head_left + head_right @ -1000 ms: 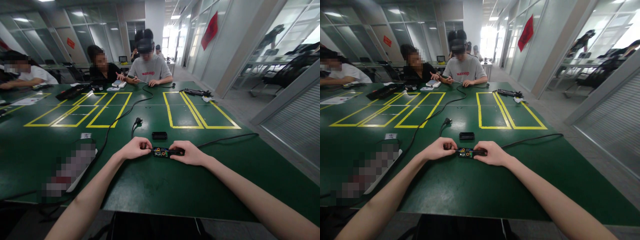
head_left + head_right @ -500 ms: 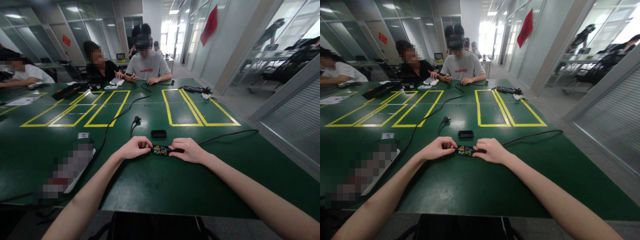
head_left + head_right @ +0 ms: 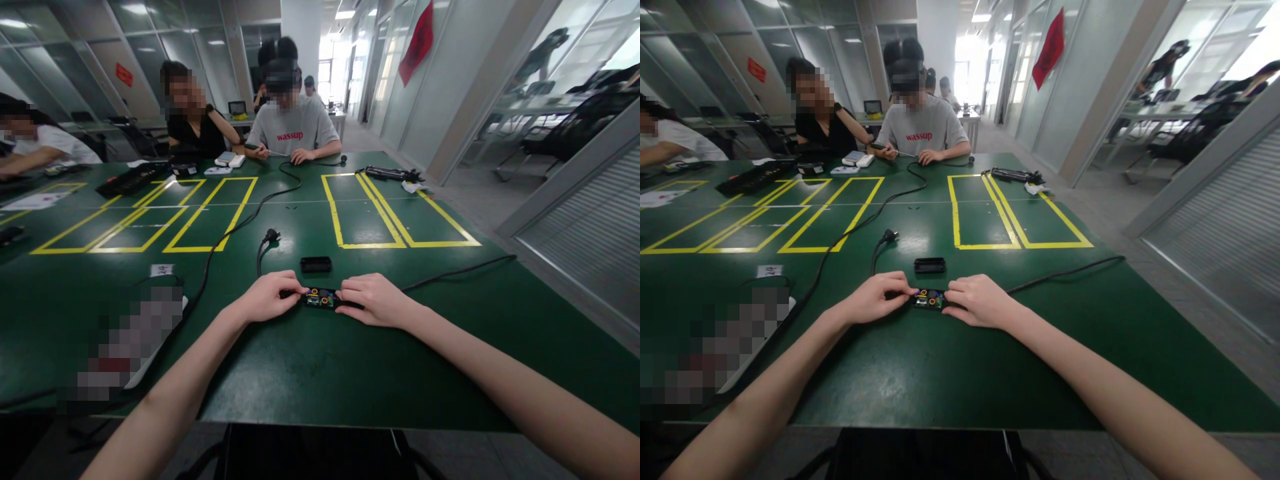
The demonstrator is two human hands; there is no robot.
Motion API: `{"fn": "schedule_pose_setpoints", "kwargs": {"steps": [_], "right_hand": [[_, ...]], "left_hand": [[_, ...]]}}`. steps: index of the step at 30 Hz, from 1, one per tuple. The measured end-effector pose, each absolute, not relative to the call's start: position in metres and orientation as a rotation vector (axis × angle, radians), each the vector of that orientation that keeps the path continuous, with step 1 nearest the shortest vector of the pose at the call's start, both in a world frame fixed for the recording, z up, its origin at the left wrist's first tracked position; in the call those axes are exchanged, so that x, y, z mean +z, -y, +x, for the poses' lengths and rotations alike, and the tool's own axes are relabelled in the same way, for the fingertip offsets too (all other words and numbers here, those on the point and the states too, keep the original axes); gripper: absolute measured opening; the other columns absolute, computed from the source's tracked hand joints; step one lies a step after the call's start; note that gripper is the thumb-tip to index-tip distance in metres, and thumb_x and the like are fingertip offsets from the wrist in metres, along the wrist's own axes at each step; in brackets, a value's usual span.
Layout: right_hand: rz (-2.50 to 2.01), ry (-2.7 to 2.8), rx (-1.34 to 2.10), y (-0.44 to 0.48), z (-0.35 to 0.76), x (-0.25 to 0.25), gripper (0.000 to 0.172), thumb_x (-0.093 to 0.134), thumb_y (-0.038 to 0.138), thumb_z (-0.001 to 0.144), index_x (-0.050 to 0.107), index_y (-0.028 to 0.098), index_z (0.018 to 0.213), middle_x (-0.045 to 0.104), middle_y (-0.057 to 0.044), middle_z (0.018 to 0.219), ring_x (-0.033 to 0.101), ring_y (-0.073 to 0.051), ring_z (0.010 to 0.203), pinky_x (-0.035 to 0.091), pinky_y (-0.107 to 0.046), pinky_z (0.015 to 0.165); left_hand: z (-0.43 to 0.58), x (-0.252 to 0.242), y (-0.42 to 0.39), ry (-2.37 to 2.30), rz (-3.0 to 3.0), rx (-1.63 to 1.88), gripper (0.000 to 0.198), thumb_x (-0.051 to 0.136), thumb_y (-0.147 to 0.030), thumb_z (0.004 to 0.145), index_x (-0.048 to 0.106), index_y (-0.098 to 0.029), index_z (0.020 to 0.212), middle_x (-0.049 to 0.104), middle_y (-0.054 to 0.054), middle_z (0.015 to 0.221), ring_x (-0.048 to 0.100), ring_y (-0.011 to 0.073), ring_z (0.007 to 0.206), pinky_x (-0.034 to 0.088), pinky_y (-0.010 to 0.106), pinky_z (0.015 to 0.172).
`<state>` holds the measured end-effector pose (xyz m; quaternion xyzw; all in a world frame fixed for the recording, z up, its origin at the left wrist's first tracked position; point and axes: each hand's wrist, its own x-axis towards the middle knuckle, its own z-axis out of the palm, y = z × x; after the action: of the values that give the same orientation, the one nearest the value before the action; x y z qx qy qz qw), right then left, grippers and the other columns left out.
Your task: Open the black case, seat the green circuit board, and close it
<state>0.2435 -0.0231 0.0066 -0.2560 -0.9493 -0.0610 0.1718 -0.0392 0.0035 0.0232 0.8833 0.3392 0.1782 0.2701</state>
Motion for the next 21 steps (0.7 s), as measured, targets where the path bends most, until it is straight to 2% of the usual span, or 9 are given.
{"fn": "schedule_pose_setpoints", "kwargs": {"steps": [4,7,10,13,16,18,20,21], "right_hand": [[-0.705,2.667,-0.236,0.018,0.246,0.004,0.034,0.046,0.037,0.106,0.070,0.017,0.092,0.068,-0.007,0.079,0.060,-0.018,0.069,0.041,-0.032,0.063],[-0.692,2.658,-0.205,0.014,0.248,0.003,0.033,0.048,0.038,0.105,0.070,0.018,0.092,0.068,-0.007,0.079,0.060,-0.018,0.070,0.043,-0.032,0.064],[-0.694,2.622,-0.103,0.012,0.249,0.002,0.030,0.052,0.039,0.103,0.071,0.019,0.090,0.069,-0.007,0.078,0.061,-0.019,0.070,0.045,-0.032,0.065],[-0.725,2.546,0.009,0.011,0.247,0.001,0.027,0.056,0.039,0.101,0.071,0.020,0.088,0.070,-0.008,0.079,0.063,-0.020,0.072,0.047,-0.033,0.066],[-0.743,2.507,0.091,0.011,0.246,0.000,0.026,0.056,0.037,0.101,0.072,0.019,0.090,0.071,-0.008,0.081,0.066,-0.020,0.073,0.049,-0.032,0.066],[-0.757,2.482,0.147,0.010,0.247,-0.001,0.025,0.056,0.037,0.101,0.073,0.020,0.094,0.073,-0.008,0.084,0.068,-0.020,0.075,0.050,-0.032,0.067],[-0.778,2.450,0.194,0.009,0.248,-0.001,0.024,0.057,0.037,0.100,0.074,0.020,0.099,0.074,-0.008,0.087,0.069,-0.021,0.078,0.052,-0.032,0.069],[-0.785,2.441,0.207,0.009,0.248,-0.001,0.024,0.057,0.037,0.100,0.075,0.021,0.100,0.074,-0.008,0.088,0.069,-0.021,0.079,0.052,-0.032,0.070]], "left_hand": [[-0.042,0.028,-0.001,-0.940,2.458,0.551,0.024,0.060,-0.024,0.091,0.079,-0.022,0.105,0.072,0.004,0.090,0.065,0.0164,0.078,0.049,0.027,0.076],[-0.046,0.031,-0.005,-0.995,2.335,0.771,0.028,0.064,-0.026,0.088,0.077,-0.020,0.113,0.076,0.004,0.089,0.068,0.0161,0.075,0.053,0.027,0.076],[-0.047,0.028,-0.011,-1.131,2.276,0.973,0.019,0.062,-0.027,0.091,0.078,-0.018,0.089,0.077,0.006,0.085,0.068,0.0175,0.077,0.051,0.027,0.072],[-0.044,0.023,-0.015,-1.156,2.218,0.873,0.015,0.067,-0.028,0.088,0.077,-0.019,0.083,0.077,0.005,0.083,0.066,0.0179,0.076,0.050,0.027,0.072],[-0.045,0.027,-0.018,-1.052,1.893,0.902,0.028,0.066,-0.043,0.091,0.076,-0.017,0.085,0.073,0.005,0.075,0.061,0.0157,0.067,0.050,0.028,0.068],[-0.052,0.033,-0.019,-0.887,1.550,1.045,0.041,0.061,-0.054,0.093,0.075,-0.017,0.086,0.071,0.006,0.077,0.059,0.0144,0.065,0.050,0.028,0.066],[-0.062,0.039,-0.022,-0.778,1.328,1.217,0.034,0.071,-0.054,0.086,0.074,-0.021,0.086,0.073,0.005,0.087,0.060,0.0137,0.072,0.052,0.028,0.070],[-0.065,0.041,-0.023,-0.752,1.264,1.266,0.029,0.080,-0.050,0.078,0.073,-0.022,0.082,0.073,0.003,0.086,0.058,0.0122,0.070,0.052,0.028,0.070]]}}
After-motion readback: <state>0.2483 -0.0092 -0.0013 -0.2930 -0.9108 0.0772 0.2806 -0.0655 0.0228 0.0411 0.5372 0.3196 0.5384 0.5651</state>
